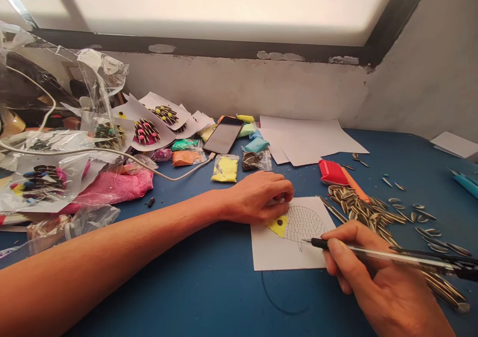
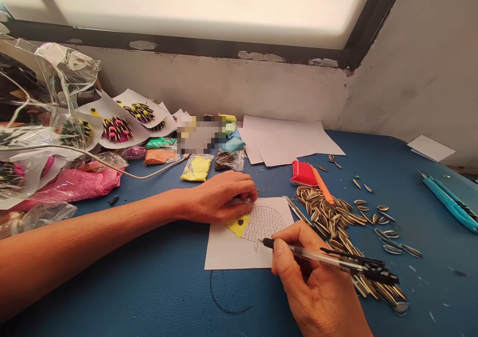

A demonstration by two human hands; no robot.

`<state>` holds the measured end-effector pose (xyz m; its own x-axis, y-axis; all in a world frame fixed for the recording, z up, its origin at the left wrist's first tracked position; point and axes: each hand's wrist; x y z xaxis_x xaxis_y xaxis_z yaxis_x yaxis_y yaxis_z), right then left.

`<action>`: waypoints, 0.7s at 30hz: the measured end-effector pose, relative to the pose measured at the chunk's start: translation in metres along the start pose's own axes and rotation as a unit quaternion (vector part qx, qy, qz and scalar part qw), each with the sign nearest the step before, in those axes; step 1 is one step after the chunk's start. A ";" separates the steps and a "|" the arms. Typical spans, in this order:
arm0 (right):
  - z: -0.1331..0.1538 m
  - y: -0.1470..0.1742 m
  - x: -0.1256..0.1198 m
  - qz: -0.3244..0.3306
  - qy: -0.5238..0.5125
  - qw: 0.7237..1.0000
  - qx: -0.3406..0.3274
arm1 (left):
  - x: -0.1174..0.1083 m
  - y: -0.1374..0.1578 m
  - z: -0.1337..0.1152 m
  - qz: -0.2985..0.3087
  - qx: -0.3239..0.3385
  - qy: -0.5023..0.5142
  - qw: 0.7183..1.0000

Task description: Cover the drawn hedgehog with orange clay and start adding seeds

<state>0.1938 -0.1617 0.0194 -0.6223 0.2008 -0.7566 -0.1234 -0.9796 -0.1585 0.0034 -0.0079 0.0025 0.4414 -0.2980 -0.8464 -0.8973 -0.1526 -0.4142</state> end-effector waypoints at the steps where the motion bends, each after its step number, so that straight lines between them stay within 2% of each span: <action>1: -0.001 0.001 -0.001 -0.013 0.005 1.000 0.002 | 0.000 0.000 0.000 0.000 -0.001 0.000 1.000; 3: -0.002 0.001 -0.003 -0.028 0.016 0.999 0.004 | 0.000 0.000 0.000 -0.001 0.000 0.003 1.000; 11: -0.004 -0.001 0.001 -0.025 0.037 0.998 -0.037 | 0.001 0.001 -0.001 -0.006 0.002 0.004 1.000; 17: -0.001 -0.003 0.001 0.001 0.016 0.999 -0.031 | 0.001 0.000 0.000 -0.006 0.000 0.005 1.000; 21: -0.001 -0.001 0.001 -0.006 0.015 0.999 -0.033 | 0.002 0.000 0.000 -0.009 0.003 0.006 1.000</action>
<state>0.1944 -0.1609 0.0180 -0.5976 0.2128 -0.7731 -0.0784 -0.9750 -0.2077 0.0039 -0.0081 0.0010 0.4572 -0.3068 -0.8348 -0.8894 -0.1528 -0.4309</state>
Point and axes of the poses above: each hand's wrist, its own y-axis away from the middle knuckle, its own x-axis out of the palm, z = x × y, and after that the axes turned 13 degrees about x, right-handed
